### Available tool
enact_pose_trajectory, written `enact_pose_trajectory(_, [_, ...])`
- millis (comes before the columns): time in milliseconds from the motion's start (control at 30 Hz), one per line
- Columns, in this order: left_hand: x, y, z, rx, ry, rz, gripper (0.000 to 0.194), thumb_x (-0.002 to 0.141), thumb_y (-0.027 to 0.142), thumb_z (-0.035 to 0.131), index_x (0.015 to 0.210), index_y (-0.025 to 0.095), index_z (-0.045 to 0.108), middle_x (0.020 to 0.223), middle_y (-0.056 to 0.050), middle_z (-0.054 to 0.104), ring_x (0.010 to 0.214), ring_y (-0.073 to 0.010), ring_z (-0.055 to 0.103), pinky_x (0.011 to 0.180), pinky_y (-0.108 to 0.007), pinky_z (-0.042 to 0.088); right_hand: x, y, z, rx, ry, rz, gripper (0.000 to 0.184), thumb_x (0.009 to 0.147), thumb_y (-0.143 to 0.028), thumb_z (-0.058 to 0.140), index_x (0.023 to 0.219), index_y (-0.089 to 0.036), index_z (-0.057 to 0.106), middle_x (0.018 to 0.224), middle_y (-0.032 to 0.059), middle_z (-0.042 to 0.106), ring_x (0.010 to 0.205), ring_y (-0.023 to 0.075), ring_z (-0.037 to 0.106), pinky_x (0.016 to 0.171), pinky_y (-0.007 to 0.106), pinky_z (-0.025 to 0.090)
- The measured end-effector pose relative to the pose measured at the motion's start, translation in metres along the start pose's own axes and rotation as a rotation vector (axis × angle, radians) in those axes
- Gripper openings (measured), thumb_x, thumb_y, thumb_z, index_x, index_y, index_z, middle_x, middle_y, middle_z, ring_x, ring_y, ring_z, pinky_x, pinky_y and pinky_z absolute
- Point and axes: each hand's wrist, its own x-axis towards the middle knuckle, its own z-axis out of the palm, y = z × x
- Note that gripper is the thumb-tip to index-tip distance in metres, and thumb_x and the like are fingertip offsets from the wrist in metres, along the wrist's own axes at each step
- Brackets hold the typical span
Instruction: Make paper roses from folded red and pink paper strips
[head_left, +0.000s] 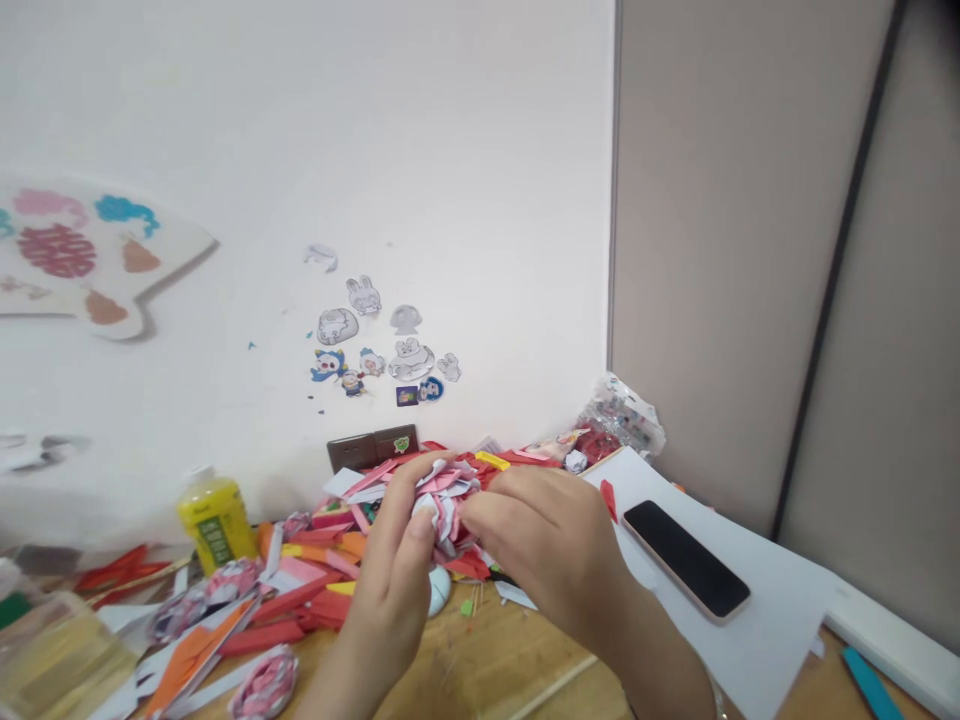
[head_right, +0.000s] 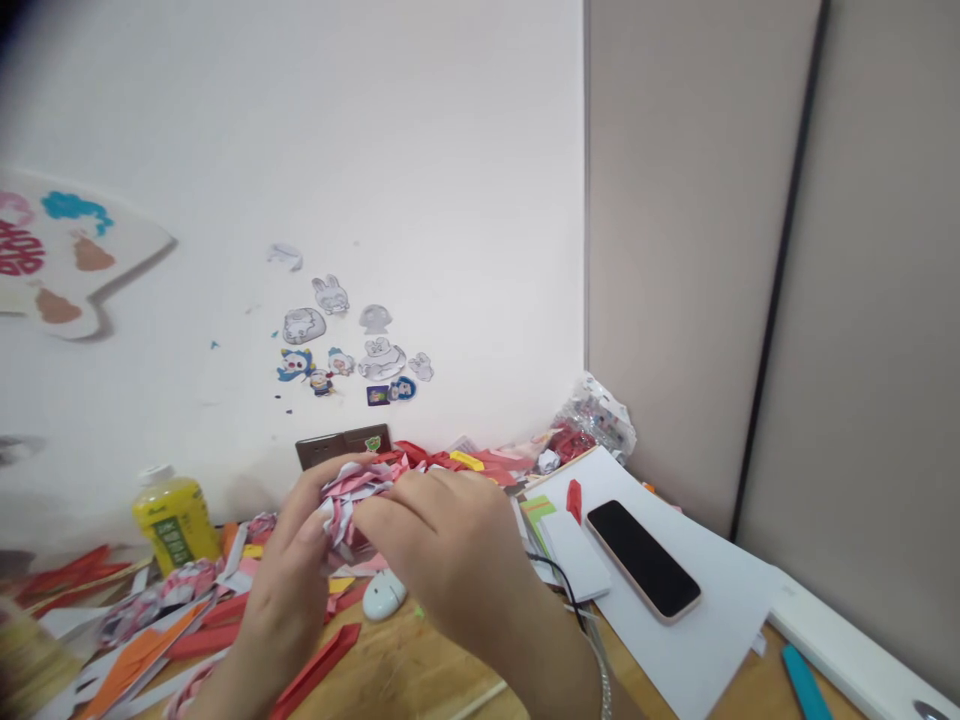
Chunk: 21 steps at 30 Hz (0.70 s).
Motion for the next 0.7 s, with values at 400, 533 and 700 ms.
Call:
enact_pose_trajectory(400, [0.0004,0.0025,0.0004,0.115,-0.043,-0.028,0.035,0.087,0.045,0.034,0.111,0.024,0.048,0.12,-0.006,0.053,0.113,-0.0244,0.046,0.095,-0.037,0.033,-0.0013,0.0044,0.0004,0.062,-0.09,0.099,0.024,0.092,-0.018,0.038,0.078,-0.018,0.057,0.072,0.0006,0.059,0.068,0.0115,0.053,0.061,0.023,0.038])
enact_pose_trajectory(533, [-0.0009,0.0045,0.0003,0.097,-0.054,-0.034,0.036,0.087,0.046,0.035,0.11,0.024,0.049,0.118,-0.006,0.055,0.112,-0.025,0.047,0.094,-0.036,0.035,0.0031,0.0028,-0.0026,0.157,-0.085,0.193,0.025,0.093,-0.021,0.04,0.074,-0.017,0.056,0.072,0.0011,0.059,0.068,0.012,0.052,0.062,0.023,0.039])
enact_pose_trajectory(700, [-0.001,0.0038,0.0007,0.065,-0.053,-0.065,0.038,0.086,0.048,0.036,0.11,0.023,0.05,0.12,-0.007,0.054,0.114,-0.0267,0.046,0.095,-0.038,0.034,0.0053,0.0033,-0.0047,0.222,-0.117,0.191,0.024,0.093,-0.02,0.04,0.074,-0.017,0.055,0.073,0.0009,0.057,0.071,0.0123,0.051,0.064,0.024,0.038])
